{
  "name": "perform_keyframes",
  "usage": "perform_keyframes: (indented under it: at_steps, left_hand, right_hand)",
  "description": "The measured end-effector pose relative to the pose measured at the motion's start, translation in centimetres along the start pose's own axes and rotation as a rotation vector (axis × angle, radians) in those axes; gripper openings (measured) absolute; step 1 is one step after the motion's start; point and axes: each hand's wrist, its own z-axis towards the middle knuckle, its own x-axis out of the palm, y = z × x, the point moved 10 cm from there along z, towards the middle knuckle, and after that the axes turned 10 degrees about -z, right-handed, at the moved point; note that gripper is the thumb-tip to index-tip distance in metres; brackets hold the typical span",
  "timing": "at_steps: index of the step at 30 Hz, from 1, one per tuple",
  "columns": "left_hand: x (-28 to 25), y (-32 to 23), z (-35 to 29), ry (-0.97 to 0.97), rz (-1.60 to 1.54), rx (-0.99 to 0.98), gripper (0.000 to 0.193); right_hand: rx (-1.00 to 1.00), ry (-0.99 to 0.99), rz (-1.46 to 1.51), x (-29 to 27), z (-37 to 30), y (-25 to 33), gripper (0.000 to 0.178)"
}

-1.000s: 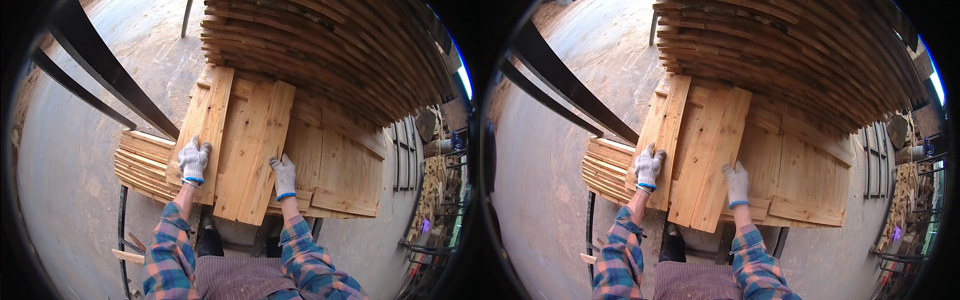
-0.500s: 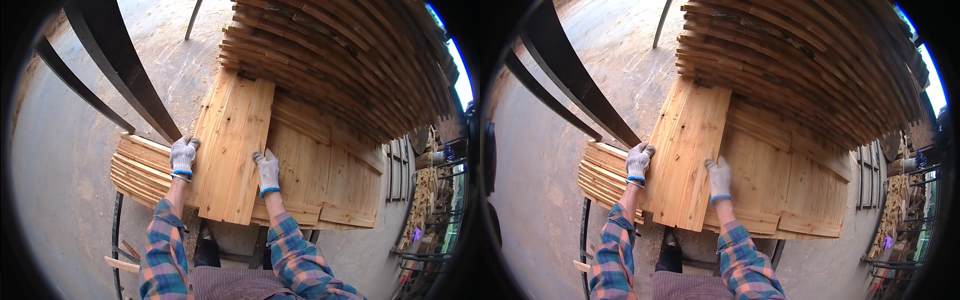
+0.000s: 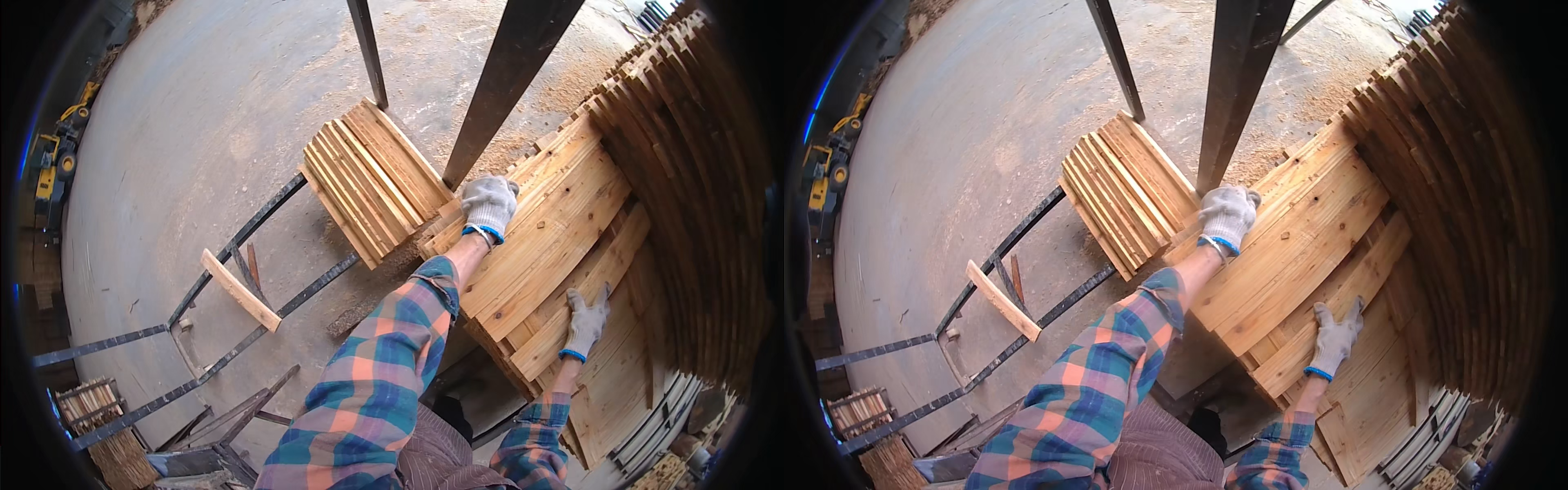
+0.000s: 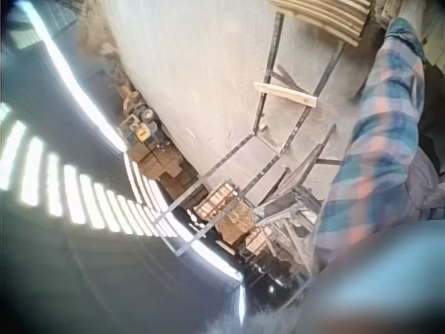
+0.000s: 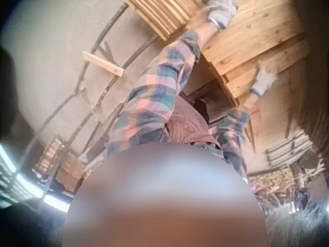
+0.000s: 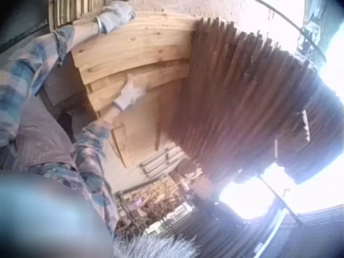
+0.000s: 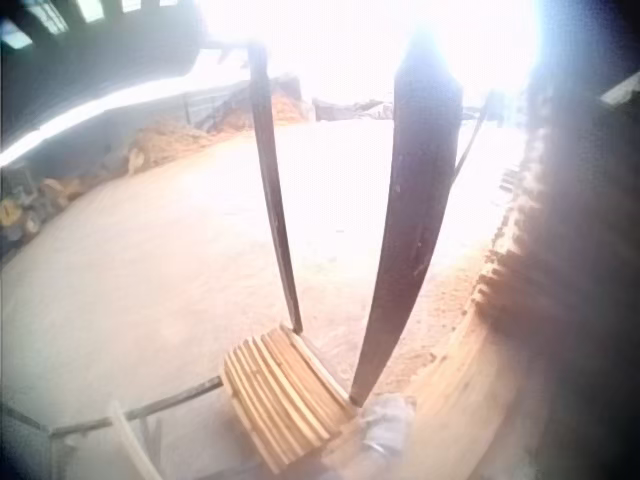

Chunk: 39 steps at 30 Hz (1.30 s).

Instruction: The person stacks wooden planks on a metal rack in a workshop. They pick up planks from a pile, align them, and place them on the rack. The person also moves a metal frame and a black tray within the workspace.

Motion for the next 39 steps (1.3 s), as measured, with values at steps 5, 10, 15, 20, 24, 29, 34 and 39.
perform_keyframes:
  at_steps: [5, 10, 15, 20, 24, 29, 34, 39]
  left_hand:
    - [-0.3, -1.4, 0.0, -0.064, -0.08, -0.028, 0.035]
    - [-7.0, 3.8, -2.8, -0.321, -1.012, 0.03, 0.054]
    - [-9.7, 26.7, -11.8, -0.441, -1.113, -0.456, 0.061]
    - [-3.2, 51.4, -20.6, -0.462, -0.825, -0.978, 0.088]
    - [4.0, 57.8, -17.1, -0.422, -1.032, -1.002, 0.096]
    - [11.4, 59.6, -13.2, -0.362, -1.183, -1.162, 0.104]
    - [10.3, 62.1, -12.6, -0.276, -1.044, -1.007, 0.077]
    - [4.7, 64.5, -12.1, -0.218, -1.321, -0.93, 0.059]
  right_hand:
    - [-0.373, -0.024, -0.191, 2.7, 0.2, 1.0, 0.065]
    - [-0.25, 0.23, 0.361, -5.2, -7.8, 7.2, 0.057]
    - [-0.103, 1.375, 0.729, 12.5, -29.5, 17.7, 0.067]
    - [0.382, 0.998, 1.185, 39.6, -24.2, 22.0, 0.031]
    - [0.427, 0.47, 0.706, 46.4, -15.5, 20.5, 0.053]
    - [0.433, 0.486, 0.722, 49.3, -14.6, 20.1, 0.066]
    - [0.589, 0.76, 0.996, 50.9, -18.6, 21.5, 0.047]
    - [0.084, 1.069, 0.334, 52.3, -22.6, 21.5, 0.055]
